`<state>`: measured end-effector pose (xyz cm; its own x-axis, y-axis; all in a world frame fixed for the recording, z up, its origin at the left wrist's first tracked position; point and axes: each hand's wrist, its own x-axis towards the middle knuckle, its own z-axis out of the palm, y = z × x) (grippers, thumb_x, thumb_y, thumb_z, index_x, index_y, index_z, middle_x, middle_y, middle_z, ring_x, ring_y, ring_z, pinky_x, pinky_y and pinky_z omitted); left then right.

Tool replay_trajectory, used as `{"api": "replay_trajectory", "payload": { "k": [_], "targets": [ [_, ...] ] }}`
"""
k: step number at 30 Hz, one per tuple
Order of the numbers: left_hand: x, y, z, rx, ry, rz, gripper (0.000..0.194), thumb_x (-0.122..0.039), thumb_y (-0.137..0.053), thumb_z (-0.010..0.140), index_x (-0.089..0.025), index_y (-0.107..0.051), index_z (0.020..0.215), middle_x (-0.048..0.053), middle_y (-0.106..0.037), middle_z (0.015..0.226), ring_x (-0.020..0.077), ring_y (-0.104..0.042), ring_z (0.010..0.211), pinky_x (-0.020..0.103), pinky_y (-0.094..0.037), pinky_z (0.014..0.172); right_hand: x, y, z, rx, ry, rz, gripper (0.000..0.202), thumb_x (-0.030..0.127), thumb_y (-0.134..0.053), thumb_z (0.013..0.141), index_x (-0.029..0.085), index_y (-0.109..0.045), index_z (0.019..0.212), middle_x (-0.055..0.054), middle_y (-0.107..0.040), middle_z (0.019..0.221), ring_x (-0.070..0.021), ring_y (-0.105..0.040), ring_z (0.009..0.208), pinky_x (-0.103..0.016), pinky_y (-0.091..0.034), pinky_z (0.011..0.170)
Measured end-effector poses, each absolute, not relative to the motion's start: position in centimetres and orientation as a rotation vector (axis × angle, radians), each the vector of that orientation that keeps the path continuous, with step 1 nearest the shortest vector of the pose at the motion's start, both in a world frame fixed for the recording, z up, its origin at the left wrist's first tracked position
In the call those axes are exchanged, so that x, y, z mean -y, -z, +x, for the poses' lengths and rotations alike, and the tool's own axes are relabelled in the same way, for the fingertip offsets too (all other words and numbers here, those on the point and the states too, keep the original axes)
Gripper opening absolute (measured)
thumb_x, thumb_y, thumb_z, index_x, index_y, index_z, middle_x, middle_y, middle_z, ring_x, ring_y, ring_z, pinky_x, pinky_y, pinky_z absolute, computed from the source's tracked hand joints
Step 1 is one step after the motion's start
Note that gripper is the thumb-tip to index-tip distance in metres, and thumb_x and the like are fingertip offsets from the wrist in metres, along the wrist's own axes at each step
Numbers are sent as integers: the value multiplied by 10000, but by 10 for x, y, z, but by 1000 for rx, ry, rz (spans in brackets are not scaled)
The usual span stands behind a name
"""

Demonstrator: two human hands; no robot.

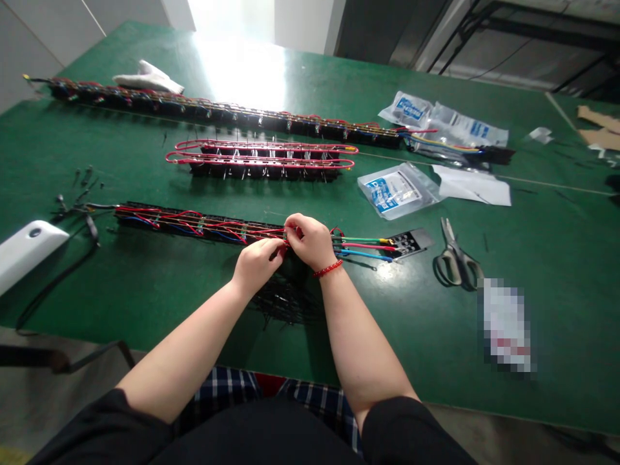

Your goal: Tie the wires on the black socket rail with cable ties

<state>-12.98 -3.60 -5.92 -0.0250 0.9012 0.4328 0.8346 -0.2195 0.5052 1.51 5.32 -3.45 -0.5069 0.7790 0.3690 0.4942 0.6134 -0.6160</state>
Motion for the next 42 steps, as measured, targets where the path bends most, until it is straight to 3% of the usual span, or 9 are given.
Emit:
{"api": "replay_trajectory", "payload": {
  "k": [6, 24, 42],
  "targets": [
    [32, 62, -136, -1815, -1089, 1986, 155, -276, -638, 902, -211, -759, 974, 33, -796, 951, 177, -746, 830, 273, -582, 805, -53, 35, 15, 2199, -582, -998, 114, 181, -540, 882, 225, -644, 870, -13, -694, 819, -160, -587, 719, -265, -406, 685],
    [27, 63, -142, -1711, -1078, 1777, 168, -331, -651, 886, -252, -793, 929, 5, -802, 953, 202, -759, 883, 299, -613, 828, -52, 38, 14, 2268, -495, -1018, 123, 187, -525, 911, 236, -638, 904, -21, -711, 874, -174, -620, 810, -270, -426, 733],
    [25, 65, -143, -1732, -1063, 1729, 199, -301, -593, 870, -239, -777, 914, -4, -800, 891, 162, -733, 799, 239, -573, 760, -35, 33, 17, 2297, -453, -1055, 141, 187, -511, 960, 227, -638, 915, -49, -693, 881, -208, -583, 860, -300, -432, 796]
  ]
}}
